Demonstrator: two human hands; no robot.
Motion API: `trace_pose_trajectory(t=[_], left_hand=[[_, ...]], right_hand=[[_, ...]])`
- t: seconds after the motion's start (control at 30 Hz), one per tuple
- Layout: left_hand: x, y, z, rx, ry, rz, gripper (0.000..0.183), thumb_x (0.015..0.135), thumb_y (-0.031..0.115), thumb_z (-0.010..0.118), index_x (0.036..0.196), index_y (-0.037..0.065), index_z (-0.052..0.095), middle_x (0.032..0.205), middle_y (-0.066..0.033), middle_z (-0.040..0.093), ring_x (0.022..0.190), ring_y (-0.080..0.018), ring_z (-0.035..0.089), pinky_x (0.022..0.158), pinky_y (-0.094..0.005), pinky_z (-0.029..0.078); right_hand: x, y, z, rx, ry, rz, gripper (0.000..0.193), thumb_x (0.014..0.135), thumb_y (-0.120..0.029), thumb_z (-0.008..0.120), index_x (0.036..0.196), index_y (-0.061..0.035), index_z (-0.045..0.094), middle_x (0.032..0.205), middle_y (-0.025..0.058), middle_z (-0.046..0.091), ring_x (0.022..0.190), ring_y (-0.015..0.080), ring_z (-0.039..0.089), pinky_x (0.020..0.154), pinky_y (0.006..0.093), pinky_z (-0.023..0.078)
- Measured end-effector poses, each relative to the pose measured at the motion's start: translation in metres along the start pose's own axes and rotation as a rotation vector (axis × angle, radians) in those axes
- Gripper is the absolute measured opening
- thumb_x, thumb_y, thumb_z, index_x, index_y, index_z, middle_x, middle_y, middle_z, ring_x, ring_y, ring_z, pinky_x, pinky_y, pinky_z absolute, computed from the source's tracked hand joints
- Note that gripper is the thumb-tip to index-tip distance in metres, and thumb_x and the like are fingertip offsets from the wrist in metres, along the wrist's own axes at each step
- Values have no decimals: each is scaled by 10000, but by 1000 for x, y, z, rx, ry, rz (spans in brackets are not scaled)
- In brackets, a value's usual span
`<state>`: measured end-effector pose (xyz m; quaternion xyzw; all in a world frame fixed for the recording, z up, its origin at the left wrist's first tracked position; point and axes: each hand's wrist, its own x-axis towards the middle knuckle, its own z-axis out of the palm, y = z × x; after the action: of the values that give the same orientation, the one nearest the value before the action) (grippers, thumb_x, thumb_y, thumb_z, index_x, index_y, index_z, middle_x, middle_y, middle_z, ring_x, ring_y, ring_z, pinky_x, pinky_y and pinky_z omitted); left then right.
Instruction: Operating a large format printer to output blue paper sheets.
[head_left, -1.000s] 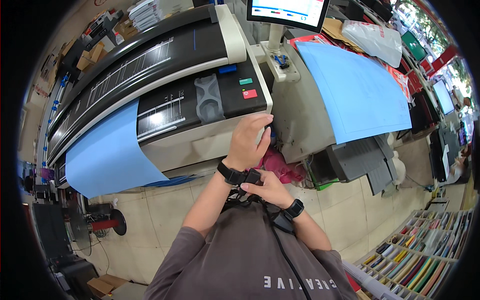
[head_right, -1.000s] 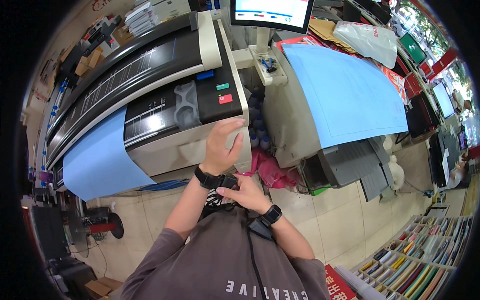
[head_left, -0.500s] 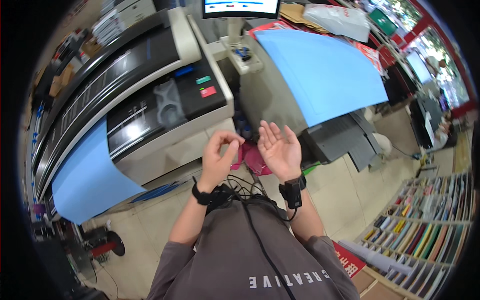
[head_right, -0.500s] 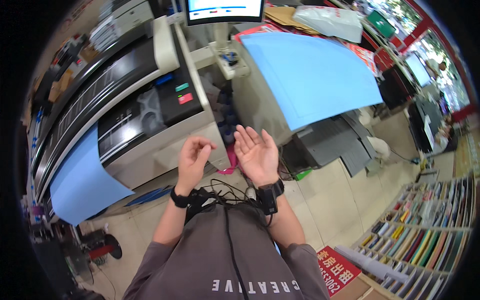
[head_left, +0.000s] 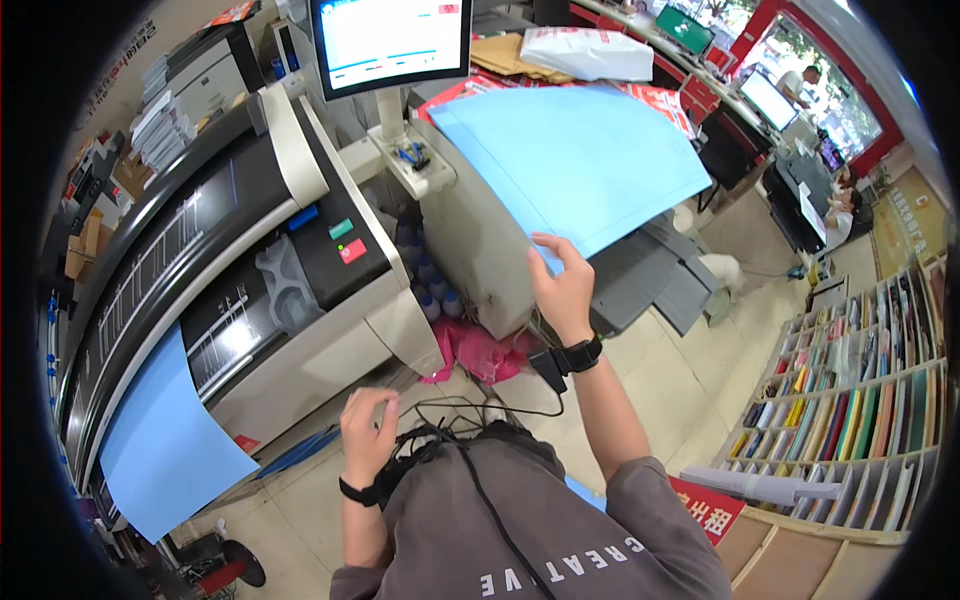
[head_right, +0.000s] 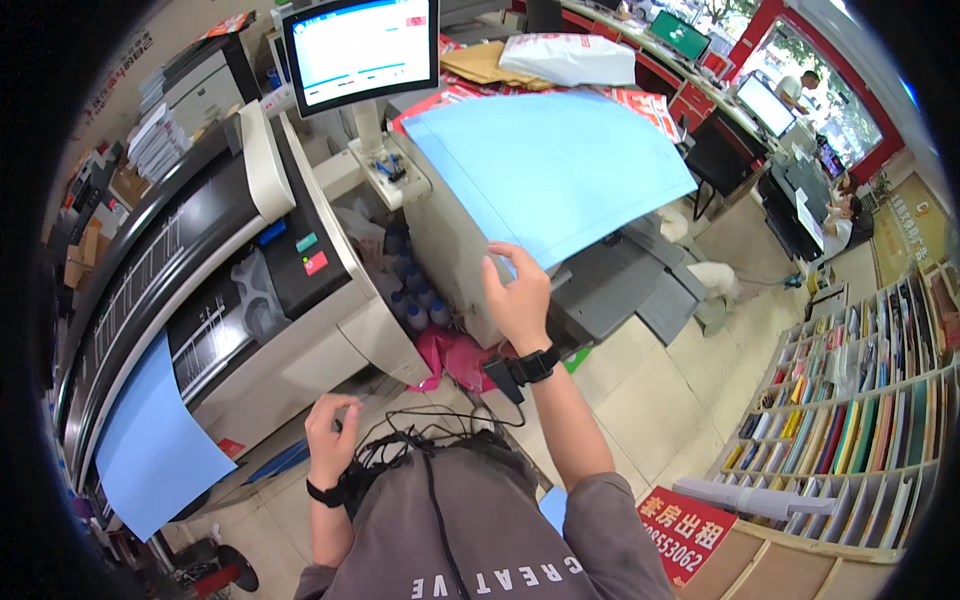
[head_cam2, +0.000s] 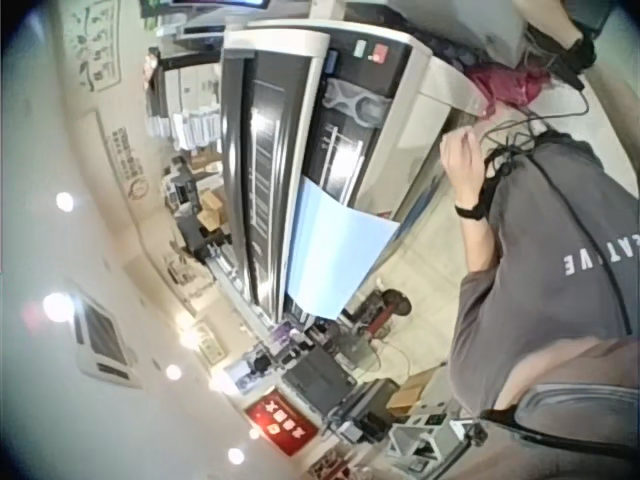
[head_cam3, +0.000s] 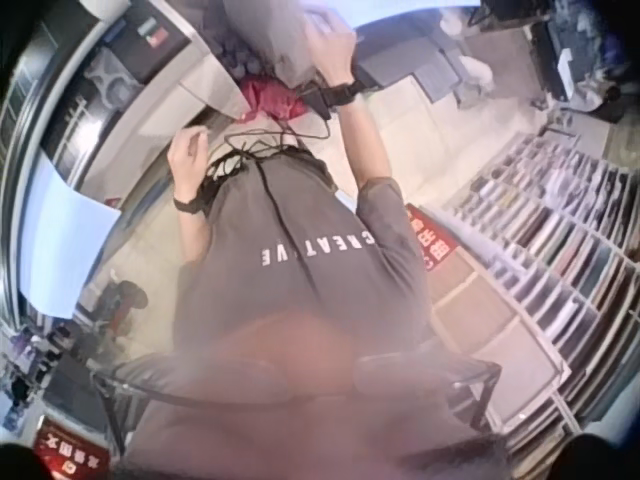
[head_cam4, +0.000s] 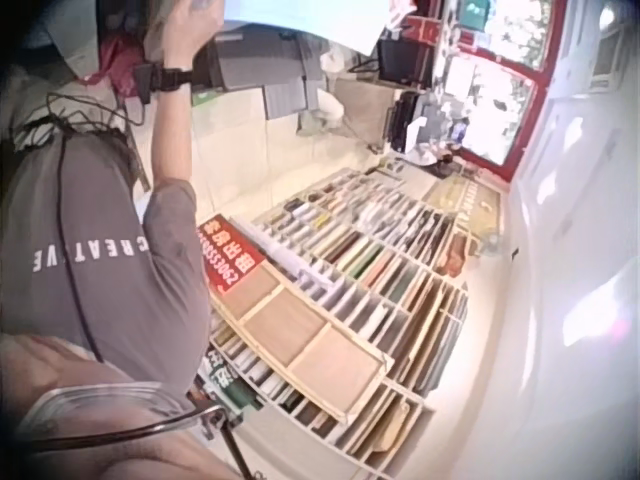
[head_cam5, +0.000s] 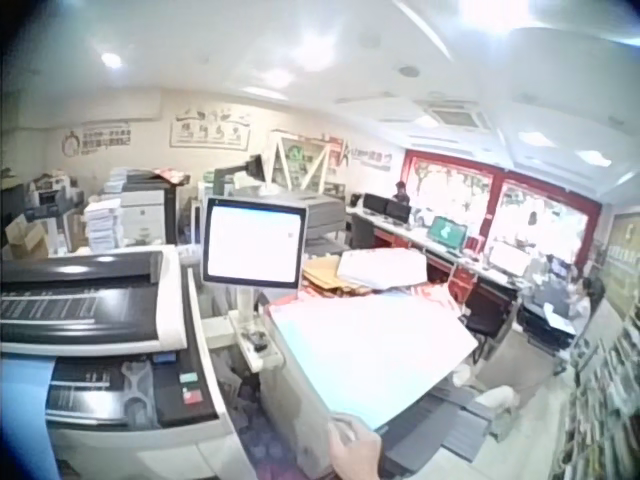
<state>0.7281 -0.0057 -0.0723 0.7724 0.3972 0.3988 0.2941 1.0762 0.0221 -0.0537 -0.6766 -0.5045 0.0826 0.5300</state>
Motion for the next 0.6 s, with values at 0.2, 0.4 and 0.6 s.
trace_pose_trajectory(t=[0.2,0.4,0.6], left_hand=[[-19,-13,-18,30,69,-65,51,903,44,665,935,5,671,874,-131,708,839,-315,666,781,-387,505],[-37,-17,-18,25,99,-118,63,908,57,666,929,-3,669,863,-126,703,830,-293,671,779,-362,512],[-45,-14,-13,-10,81,-173,73,910,86,677,926,15,682,888,-137,710,861,-346,674,799,-407,512]], right_hand=[[13,37,-6,-837,-51,-222,634,802,-237,801,1348,-13,572,1456,246,529,1391,392,464,1167,482,342],[21,48,-20,-738,-149,-219,621,820,-294,800,1313,32,610,1419,282,558,1362,432,496,1135,513,397],[26,38,-25,-810,-237,-236,517,847,-270,749,1247,42,649,1374,290,581,1305,443,535,1115,512,420]])
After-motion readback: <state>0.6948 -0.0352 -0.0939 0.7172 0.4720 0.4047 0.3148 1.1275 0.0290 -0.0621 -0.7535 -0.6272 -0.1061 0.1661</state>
